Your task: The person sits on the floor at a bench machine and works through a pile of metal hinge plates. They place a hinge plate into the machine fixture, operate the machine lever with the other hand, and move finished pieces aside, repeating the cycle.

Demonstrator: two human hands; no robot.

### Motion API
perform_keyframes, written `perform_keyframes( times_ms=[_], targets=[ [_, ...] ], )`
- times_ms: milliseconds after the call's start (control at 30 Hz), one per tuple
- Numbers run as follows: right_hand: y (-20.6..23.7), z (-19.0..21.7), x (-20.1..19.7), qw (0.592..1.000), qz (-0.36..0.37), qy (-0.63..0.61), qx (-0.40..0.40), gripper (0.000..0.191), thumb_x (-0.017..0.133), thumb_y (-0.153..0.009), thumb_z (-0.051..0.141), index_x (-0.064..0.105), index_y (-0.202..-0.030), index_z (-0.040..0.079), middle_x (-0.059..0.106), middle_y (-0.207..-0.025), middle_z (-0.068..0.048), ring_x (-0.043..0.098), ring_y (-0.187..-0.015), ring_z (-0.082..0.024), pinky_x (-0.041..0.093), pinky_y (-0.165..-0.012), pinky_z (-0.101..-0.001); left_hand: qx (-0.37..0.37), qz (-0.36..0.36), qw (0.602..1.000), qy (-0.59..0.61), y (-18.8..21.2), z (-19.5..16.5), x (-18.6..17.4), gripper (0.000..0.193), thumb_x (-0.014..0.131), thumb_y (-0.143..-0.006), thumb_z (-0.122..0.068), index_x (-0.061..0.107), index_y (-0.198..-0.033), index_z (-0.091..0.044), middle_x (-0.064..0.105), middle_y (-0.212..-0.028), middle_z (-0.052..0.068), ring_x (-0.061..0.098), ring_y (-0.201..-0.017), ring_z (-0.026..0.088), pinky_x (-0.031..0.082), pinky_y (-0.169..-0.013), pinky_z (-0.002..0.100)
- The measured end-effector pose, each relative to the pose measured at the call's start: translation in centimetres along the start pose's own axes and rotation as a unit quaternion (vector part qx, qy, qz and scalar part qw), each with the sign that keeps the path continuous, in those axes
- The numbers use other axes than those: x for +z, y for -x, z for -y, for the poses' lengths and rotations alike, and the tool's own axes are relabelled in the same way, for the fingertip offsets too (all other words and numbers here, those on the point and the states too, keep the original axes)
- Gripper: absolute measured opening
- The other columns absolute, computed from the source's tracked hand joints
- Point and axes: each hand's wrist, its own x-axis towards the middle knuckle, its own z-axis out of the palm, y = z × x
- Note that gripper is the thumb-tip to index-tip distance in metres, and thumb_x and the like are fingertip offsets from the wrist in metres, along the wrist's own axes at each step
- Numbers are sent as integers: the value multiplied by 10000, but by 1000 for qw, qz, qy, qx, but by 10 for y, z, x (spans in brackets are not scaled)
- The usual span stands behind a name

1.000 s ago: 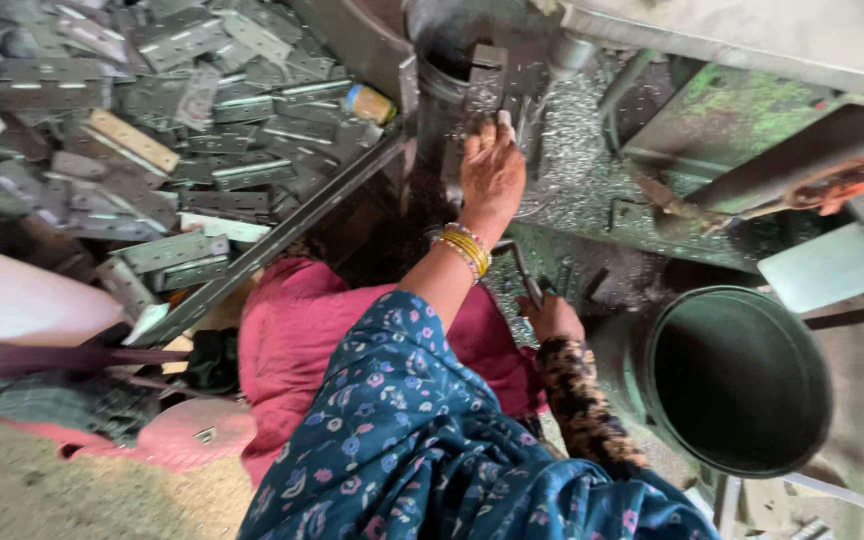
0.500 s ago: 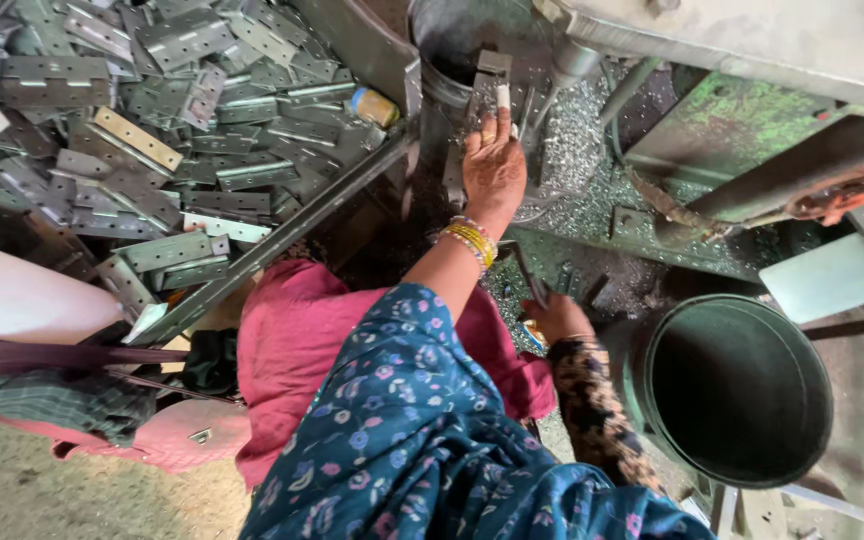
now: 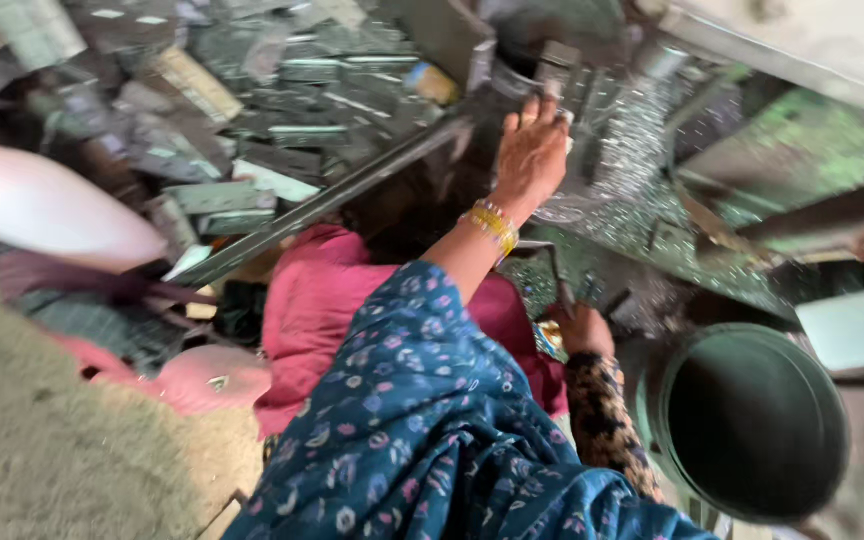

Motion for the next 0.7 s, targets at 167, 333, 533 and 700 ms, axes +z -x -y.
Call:
perform_keyframes(
  times_ms=[167, 333, 533, 700],
  targets=[
    [26, 26, -49, 988, -152, -31, -11, 379, 666, -956, 529, 721, -1101, 182, 761, -975, -160, 717, -904, -427, 545, -758, -540, -8, -79, 997, -17, 35, 124, -74, 261, 599, -849, -157, 750, -1061, -135, 687, -1034, 183, 593, -1011, 344, 369, -938, 545],
    [42, 59, -78, 982, -176, -71, -5, 308, 671, -977, 486, 739, -1085, 206, 771, -953, -93, 746, -900, -361, 559, -764, -489, 80, -8, 980, -182, 40, 244, -107, 214, 580, -862, -158, 766, -965, -178, 713, -1105, 91, 644, -1054, 307, 421, -879, 506],
    [58, 75, -112, 955, -274, -11, -114, 262, 684, -1004, 383, 722, -1069, 131, 752, -1020, -118, 727, -922, -363, 547, -742, -482, 42, 58, 983, -171, 20, 236, -109, 178, 610, -949, -108, 717, -1090, -98, 702, -1158, 128, 693, -1022, 309, 459, -973, 493],
    [65, 138, -133, 919, -238, -271, -160, 280, 707, -1013, 201, 684, -1263, 77, 756, -1018, -111, 750, -907, -217, 575, -798, -361, -38, -80, 994, 57, 34, 136, -116, 328, 672, -826, -12, 645, -1152, -12, 673, -1177, 222, 663, -1048, 404, 519, -900, 483]
  ],
)
